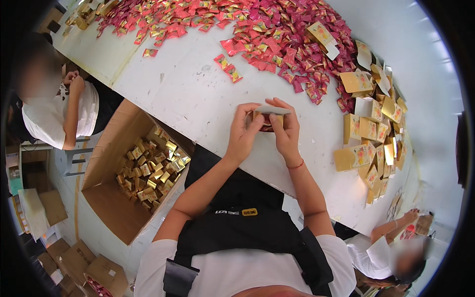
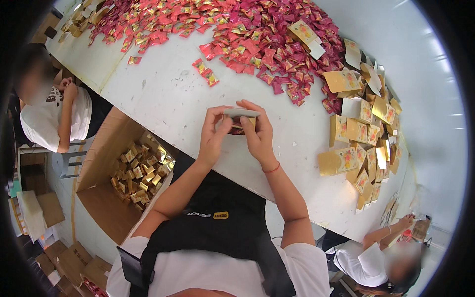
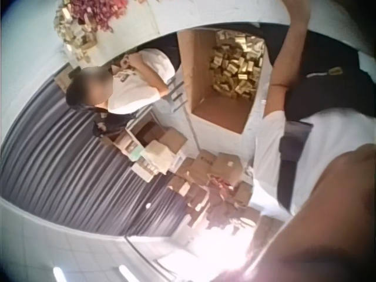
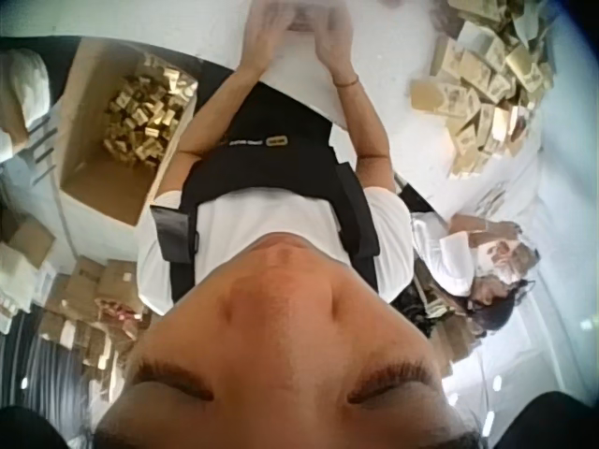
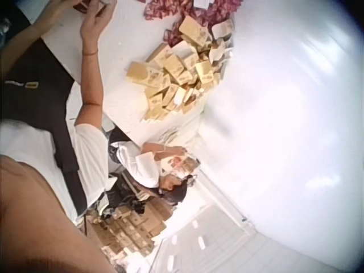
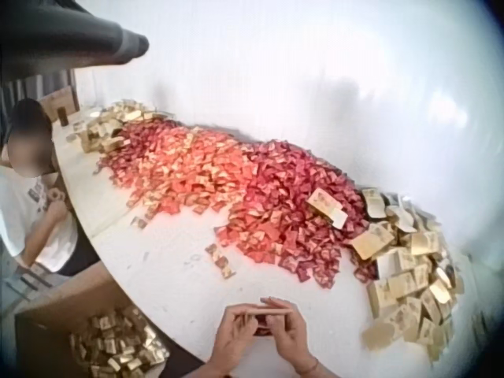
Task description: The person repeatedly picks up small pink-wrapped candies from a pile on a table, places them into small gold boxes, closes the boxes, and drops them into a cardboard box below. The process is repeated continuously.
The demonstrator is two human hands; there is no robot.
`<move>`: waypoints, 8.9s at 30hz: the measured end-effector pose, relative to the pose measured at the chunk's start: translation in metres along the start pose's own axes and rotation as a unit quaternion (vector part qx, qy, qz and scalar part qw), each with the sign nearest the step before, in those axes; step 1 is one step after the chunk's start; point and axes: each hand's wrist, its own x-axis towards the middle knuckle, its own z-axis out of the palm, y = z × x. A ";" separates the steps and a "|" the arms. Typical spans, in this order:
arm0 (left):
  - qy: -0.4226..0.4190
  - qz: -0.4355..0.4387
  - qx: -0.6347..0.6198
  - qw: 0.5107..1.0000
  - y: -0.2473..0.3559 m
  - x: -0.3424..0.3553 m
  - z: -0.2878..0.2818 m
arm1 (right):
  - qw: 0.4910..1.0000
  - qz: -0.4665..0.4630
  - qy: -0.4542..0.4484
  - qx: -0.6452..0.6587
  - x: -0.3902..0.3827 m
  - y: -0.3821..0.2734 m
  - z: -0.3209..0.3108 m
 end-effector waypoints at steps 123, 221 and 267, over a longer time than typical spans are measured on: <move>-0.013 0.289 0.220 0.931 0.016 0.009 -0.088 | 0.809 -0.153 0.121 -0.554 0.094 0.052 -0.044; -0.143 0.024 0.162 0.976 -0.018 0.013 -0.040 | 0.990 -0.016 0.085 0.116 0.036 -0.053 0.058; -0.265 -0.108 -0.061 0.956 0.012 0.022 -0.034 | 0.998 -0.062 -0.028 0.007 -0.034 0.000 -0.012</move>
